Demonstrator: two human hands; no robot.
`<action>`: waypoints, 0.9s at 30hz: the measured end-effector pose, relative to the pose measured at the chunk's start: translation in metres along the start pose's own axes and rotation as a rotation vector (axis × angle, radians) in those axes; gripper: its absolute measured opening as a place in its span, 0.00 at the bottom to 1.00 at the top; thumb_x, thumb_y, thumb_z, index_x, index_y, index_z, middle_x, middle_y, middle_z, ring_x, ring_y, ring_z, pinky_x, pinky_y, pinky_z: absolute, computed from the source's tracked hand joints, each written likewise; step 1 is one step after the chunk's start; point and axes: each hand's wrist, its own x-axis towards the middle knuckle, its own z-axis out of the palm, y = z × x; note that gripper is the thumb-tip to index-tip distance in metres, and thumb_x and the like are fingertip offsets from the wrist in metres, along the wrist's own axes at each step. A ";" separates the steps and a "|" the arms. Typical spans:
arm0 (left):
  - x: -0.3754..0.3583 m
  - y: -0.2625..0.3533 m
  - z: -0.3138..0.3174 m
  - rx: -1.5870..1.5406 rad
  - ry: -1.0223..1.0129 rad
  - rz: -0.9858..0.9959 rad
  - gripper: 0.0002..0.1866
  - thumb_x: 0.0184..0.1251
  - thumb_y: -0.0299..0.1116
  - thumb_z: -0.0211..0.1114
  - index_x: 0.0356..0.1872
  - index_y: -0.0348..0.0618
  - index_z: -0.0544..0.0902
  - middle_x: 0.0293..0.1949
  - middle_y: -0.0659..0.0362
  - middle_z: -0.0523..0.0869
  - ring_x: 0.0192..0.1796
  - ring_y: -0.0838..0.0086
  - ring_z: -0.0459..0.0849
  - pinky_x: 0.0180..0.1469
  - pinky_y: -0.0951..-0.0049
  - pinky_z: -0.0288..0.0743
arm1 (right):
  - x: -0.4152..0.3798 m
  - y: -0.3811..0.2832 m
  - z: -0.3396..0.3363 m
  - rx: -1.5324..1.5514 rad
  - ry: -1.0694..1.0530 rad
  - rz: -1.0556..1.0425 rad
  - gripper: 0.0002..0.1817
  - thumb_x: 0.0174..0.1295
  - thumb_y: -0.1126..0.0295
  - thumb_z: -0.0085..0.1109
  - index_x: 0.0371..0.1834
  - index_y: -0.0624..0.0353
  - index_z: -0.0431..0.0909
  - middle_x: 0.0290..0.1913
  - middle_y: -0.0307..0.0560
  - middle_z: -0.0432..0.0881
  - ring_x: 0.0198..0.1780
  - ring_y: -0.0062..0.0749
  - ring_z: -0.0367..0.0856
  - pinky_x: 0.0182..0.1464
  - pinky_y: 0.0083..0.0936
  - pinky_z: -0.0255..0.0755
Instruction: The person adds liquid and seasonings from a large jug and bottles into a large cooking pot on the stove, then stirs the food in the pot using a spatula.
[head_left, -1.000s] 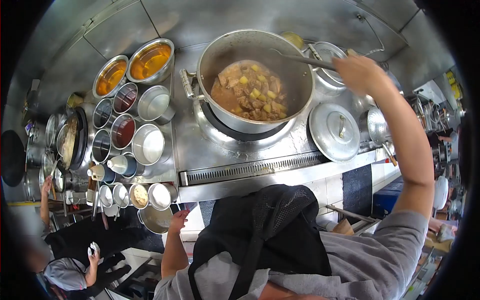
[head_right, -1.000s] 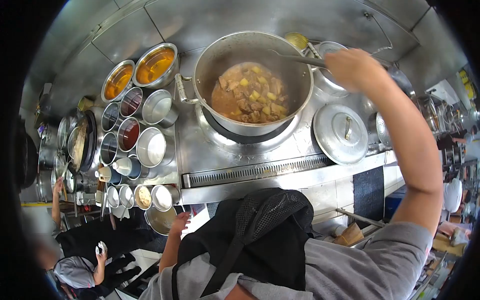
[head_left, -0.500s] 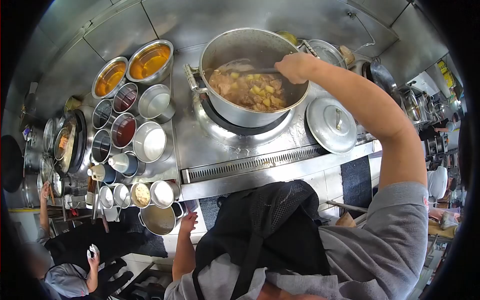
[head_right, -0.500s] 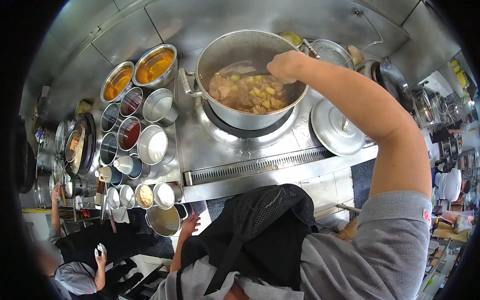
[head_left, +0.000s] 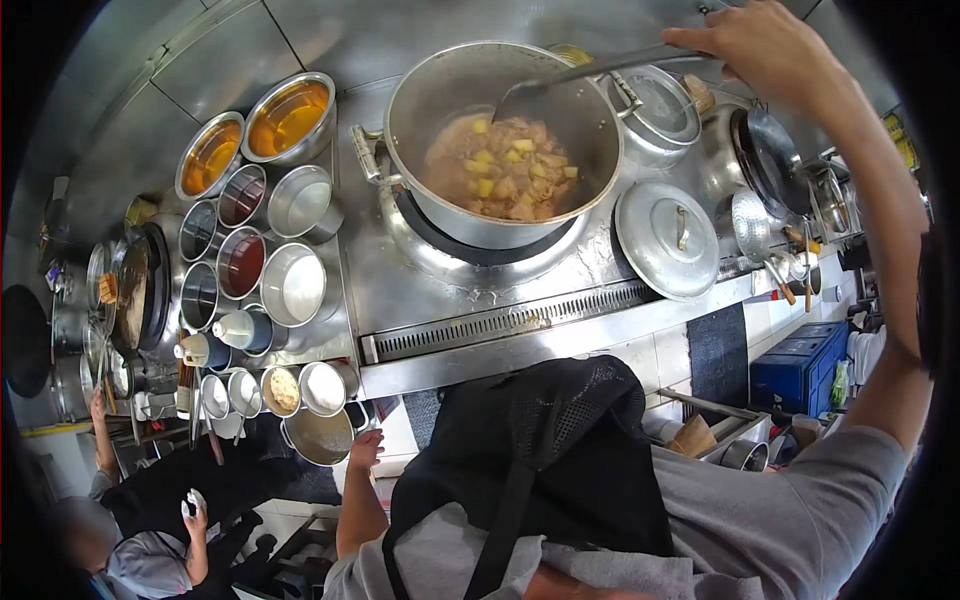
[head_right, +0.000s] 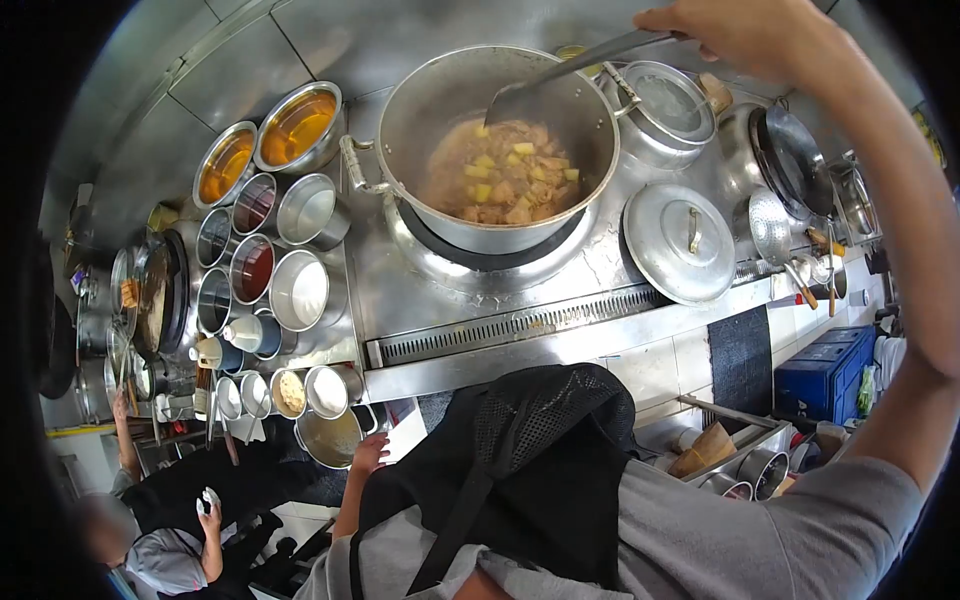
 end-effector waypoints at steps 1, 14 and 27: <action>0.005 0.000 -0.001 0.003 -0.002 0.001 0.21 0.70 0.44 0.58 0.61 0.52 0.79 0.53 0.63 0.85 0.49 0.69 0.85 0.42 0.62 0.78 | -0.004 -0.004 -0.022 -0.051 -0.025 0.018 0.21 0.66 0.66 0.54 0.63 0.42 0.75 0.34 0.42 0.86 0.36 0.35 0.86 0.40 0.31 0.80; 0.049 0.050 0.017 0.138 -0.139 0.169 0.18 0.70 0.46 0.59 0.56 0.54 0.83 0.48 0.65 0.86 0.43 0.75 0.86 0.33 0.71 0.77 | 0.048 -0.054 0.021 0.116 -0.178 -0.238 0.16 0.60 0.69 0.56 0.48 0.37 0.87 0.36 0.40 0.87 0.41 0.41 0.88 0.46 0.36 0.81; 0.042 -0.058 -0.013 0.129 -0.207 0.211 0.21 0.71 0.47 0.59 0.61 0.53 0.80 0.52 0.63 0.85 0.46 0.68 0.85 0.41 0.61 0.78 | 0.025 -0.116 0.120 0.270 -0.350 -0.007 0.29 0.66 0.73 0.50 0.70 0.32 0.69 0.47 0.47 0.83 0.43 0.39 0.86 0.45 0.35 0.80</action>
